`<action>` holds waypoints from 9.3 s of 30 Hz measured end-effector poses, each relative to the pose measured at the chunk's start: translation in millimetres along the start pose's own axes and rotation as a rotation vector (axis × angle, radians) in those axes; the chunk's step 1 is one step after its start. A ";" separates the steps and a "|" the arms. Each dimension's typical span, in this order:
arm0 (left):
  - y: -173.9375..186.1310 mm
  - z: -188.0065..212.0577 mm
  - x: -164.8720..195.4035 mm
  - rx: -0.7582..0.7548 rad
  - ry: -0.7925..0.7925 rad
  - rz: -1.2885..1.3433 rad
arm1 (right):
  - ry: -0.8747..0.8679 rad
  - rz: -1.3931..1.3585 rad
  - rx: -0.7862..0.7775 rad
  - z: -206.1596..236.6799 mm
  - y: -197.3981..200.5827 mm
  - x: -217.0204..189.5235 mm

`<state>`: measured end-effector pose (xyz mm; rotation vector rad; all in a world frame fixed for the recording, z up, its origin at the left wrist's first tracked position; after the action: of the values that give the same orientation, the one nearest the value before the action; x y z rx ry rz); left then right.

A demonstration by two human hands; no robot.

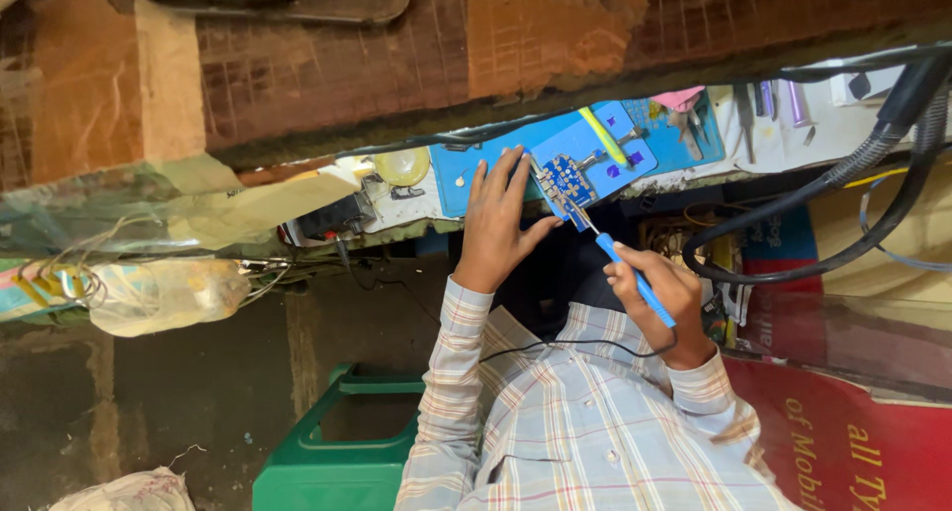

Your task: The person solders a blue circuit board clamped on a work mat, holding a soldering iron in one hand and solder wire in the other while touching the board's components. They periodically reposition the board and continue soldering different points, then set the iron down and handle the board by hand.

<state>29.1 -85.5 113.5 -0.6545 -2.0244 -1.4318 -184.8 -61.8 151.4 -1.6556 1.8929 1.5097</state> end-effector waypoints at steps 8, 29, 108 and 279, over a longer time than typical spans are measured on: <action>-1.9 -1.6 2.1 -0.003 0.000 -0.015 | -0.034 0.010 0.028 24.8 13.3 6.3; -2.8 -0.8 -2.1 0.031 0.015 -0.018 | 0.031 0.098 0.041 13.1 4.8 -16.4; 8.3 -0.6 0.5 0.054 0.019 0.088 | 0.059 0.189 0.145 31.5 13.5 1.0; -107.5 142.4 67.2 -0.638 0.392 1.077 | -0.179 0.001 -0.075 -36.9 -25.1 14.8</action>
<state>-115.7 21.0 50.1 -1.3198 -0.6283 -1.2984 -152.9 -95.5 144.2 -1.4923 1.7648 1.6872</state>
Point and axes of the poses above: each hand's wrist, its own z-axis away from the middle knuckle, its own y-axis out of the back of the hand, x = y × z, the point moved 8 cm from there along -z, towards the middle knuckle, and after that the axes turned 11 degrees about y, right-handed, at the moved point
